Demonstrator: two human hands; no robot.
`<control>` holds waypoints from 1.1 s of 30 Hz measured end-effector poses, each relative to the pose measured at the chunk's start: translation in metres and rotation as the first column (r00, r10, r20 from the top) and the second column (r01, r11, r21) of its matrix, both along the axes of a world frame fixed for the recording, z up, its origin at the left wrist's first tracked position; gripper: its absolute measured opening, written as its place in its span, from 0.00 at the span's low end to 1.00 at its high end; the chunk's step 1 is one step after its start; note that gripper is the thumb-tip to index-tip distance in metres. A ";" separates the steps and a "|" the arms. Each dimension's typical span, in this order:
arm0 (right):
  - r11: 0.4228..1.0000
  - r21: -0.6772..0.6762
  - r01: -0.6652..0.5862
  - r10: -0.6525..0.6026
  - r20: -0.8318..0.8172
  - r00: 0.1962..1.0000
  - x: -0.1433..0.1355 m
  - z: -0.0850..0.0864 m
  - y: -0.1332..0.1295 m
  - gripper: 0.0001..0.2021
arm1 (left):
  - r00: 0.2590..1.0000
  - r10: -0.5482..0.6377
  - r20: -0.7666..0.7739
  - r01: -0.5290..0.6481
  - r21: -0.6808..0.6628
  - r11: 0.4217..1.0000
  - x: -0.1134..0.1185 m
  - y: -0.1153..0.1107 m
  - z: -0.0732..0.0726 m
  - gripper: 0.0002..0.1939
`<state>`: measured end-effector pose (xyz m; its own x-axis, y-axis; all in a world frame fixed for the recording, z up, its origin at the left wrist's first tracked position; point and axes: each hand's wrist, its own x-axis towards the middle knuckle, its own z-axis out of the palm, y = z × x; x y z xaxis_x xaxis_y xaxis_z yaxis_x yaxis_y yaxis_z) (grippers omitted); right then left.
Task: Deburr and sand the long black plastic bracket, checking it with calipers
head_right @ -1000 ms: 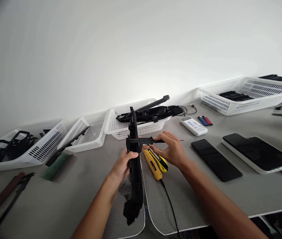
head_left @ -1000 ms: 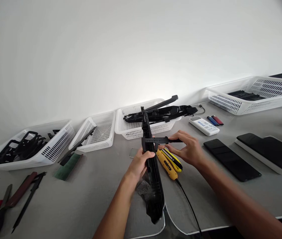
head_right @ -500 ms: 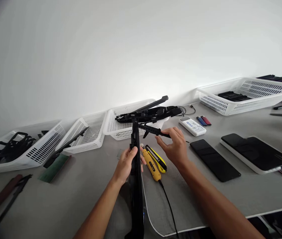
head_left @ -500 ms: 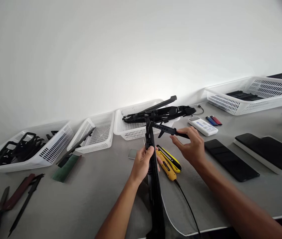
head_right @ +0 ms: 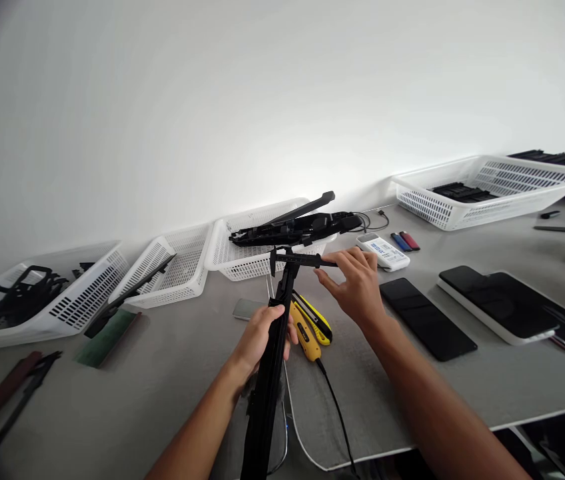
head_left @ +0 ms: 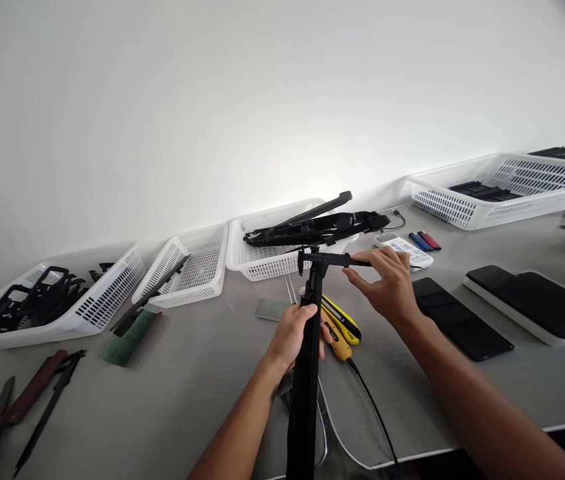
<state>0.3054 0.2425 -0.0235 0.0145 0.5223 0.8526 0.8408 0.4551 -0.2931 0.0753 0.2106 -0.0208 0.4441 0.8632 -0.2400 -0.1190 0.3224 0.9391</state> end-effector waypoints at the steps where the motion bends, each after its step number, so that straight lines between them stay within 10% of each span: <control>1: 1.000 -0.006 -0.006 0.006 0.001 1.000 0.001 -0.001 0.001 0.06 | 1.000 0.005 0.006 -0.004 -0.006 1.000 0.000 0.000 0.001 0.24; 33: 0.990 -0.118 -0.077 0.076 -0.017 0.997 0.020 -0.009 0.009 0.16 | 0.995 -0.068 0.067 0.072 -0.054 0.996 -0.003 -0.003 0.018 0.28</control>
<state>0.3250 0.2514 -0.0330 -0.0189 0.6200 0.7844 0.8009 0.4791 -0.3593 0.0721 0.2075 -0.0032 0.5193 0.8154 -0.2560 -0.1548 0.3843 0.9101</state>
